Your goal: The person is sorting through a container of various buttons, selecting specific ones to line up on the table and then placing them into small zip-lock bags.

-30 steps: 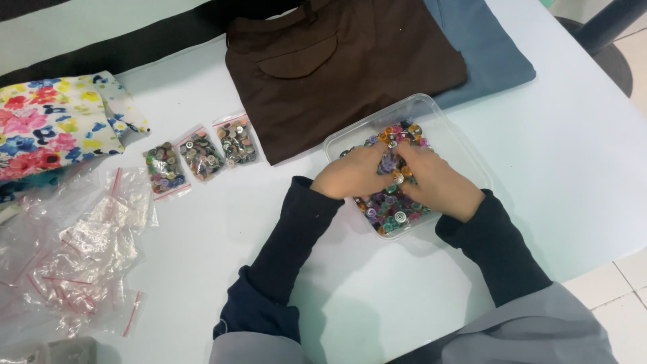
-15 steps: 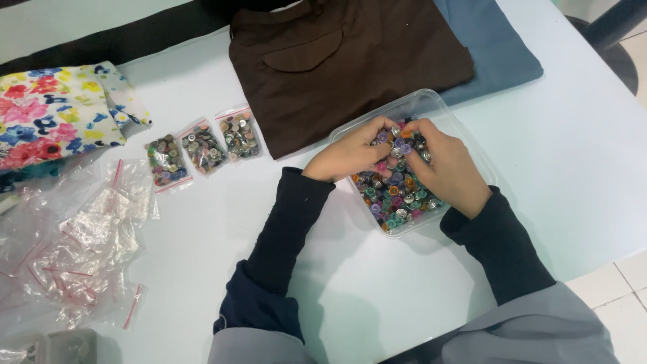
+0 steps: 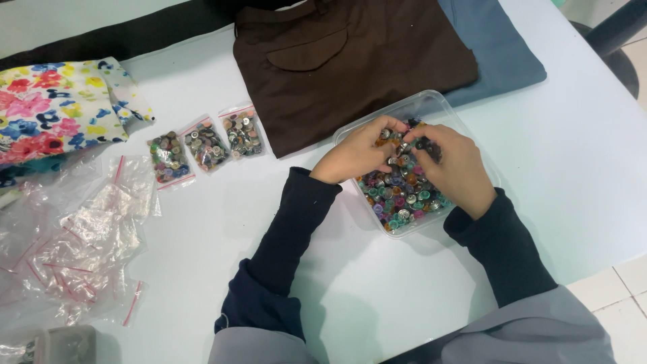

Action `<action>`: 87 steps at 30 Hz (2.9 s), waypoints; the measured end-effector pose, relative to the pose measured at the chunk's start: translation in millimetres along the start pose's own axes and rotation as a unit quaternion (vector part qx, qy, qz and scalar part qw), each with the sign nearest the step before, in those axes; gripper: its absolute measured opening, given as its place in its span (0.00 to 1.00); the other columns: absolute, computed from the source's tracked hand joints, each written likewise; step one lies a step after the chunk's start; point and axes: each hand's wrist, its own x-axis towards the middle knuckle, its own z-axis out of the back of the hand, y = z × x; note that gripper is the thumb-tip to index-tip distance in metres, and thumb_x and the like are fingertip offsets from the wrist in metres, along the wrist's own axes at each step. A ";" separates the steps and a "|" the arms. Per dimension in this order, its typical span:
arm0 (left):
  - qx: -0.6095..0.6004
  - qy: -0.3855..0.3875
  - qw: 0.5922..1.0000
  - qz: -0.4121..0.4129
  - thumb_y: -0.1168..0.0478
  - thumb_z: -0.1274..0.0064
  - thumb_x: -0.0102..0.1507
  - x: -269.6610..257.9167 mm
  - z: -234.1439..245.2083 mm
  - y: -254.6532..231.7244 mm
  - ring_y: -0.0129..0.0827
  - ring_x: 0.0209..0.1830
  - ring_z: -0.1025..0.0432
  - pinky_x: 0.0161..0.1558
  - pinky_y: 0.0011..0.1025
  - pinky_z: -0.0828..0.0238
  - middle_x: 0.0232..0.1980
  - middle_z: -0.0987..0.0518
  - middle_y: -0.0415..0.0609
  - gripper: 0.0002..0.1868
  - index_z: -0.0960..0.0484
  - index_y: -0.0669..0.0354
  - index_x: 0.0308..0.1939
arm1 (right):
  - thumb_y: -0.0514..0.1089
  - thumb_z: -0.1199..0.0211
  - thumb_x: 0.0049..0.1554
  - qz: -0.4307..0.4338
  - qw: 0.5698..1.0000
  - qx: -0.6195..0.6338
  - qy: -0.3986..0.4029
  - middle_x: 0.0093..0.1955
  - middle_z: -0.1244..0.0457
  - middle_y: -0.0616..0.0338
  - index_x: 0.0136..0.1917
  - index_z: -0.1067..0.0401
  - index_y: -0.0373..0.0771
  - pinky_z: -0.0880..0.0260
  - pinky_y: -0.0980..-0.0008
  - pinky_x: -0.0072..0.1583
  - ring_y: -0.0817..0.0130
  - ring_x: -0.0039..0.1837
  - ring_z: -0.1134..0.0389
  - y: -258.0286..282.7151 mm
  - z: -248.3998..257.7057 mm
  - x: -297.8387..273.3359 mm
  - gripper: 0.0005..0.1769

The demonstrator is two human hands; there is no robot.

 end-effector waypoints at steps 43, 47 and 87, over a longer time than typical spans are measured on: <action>0.529 -0.143 0.835 -0.051 0.71 0.43 0.60 7.9 -54.8 30.0 0.43 0.37 0.22 0.35 0.38 0.24 0.41 0.22 0.57 0.12 0.17 0.63 0.48 | 0.32 0.48 0.62 -0.019 0.973 -0.160 0.164 0.68 0.36 0.40 0.70 0.32 0.31 0.35 0.56 0.68 0.41 0.70 0.36 6.2 -0.8 0.3 0.23; 0.541 -0.163 0.822 -0.067 0.69 0.43 0.61 18.2 -56.8 49.5 0.40 0.35 0.23 0.34 0.34 0.27 0.38 0.23 0.53 0.08 0.16 0.61 0.44 | 0.33 0.44 0.60 -0.018 0.974 -0.168 0.152 0.60 0.32 0.39 0.64 0.27 0.30 0.30 0.53 0.62 0.40 0.64 0.33 1.3 -4.1 0.7 0.19; 0.335 -0.278 0.900 0.002 0.54 0.48 0.69 -166.5 45.7 119.0 0.34 0.42 0.20 0.51 0.31 0.27 0.40 0.16 0.42 0.10 0.23 0.50 0.51 | 0.40 0.40 0.62 0.293 0.955 -0.040 0.025 0.50 0.33 0.57 0.56 0.25 0.40 0.33 0.61 0.55 0.60 0.54 0.30 68.4 -147.3 -67.1 0.09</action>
